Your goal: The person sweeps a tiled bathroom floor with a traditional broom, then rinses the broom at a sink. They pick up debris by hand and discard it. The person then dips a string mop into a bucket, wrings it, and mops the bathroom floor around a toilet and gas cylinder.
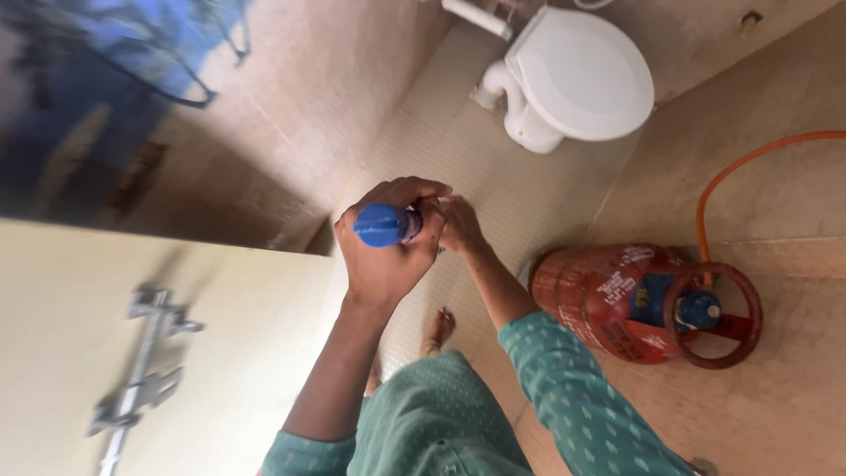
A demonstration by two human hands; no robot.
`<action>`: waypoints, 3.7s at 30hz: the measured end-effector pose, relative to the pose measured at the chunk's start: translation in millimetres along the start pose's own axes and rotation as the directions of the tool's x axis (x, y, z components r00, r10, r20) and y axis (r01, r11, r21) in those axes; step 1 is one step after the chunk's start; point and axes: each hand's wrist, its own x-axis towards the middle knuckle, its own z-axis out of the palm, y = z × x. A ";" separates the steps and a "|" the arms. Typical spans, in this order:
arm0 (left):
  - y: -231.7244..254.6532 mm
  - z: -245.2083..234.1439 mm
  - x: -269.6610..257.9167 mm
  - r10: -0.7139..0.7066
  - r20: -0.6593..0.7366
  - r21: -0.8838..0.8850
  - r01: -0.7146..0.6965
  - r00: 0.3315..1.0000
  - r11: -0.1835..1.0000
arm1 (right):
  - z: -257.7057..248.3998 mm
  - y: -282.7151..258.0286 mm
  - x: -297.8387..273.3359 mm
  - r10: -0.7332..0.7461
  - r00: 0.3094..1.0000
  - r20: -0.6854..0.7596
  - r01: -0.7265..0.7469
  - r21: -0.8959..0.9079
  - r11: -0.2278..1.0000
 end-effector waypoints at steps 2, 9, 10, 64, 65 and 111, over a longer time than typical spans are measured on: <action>-1.0 25.3 -1.1 -0.041 0.034 -0.094 0.044 0.999 0.995 | -2.3 47.5 -3.1 -0.041 0.998 -0.045 0.040 -0.040 0.998; -16.6 121.0 -1.3 -0.055 0.284 -0.183 0.110 0.957 0.977 | -37.7 182.6 -25.4 -0.149 0.948 -0.283 0.094 -0.197 0.976; -19.6 133.9 -5.8 -0.062 0.309 -0.183 0.123 0.949 0.975 | -44.7 193.6 -29.8 0.015 0.964 -0.264 -0.050 -0.123 0.991; 19.3 -55.8 15.0 0.295 0.210 -0.149 -0.267 0.932 0.952 | -17.6 -244.9 -18.6 0.020 0.850 -0.526 0.187 0.266 -0.946; 19.3 -49.6 17.0 0.266 0.129 -0.112 -0.253 0.955 0.961 | -7.3 -237.4 -11.8 0.003 0.842 -0.539 0.199 0.307 -0.931; 47.1 128.3 -32.2 0.327 0.624 -0.539 0.088 0.710 0.838 | -77.6 32.9 -136.0 0.464 0.773 -0.432 0.316 0.897 0.308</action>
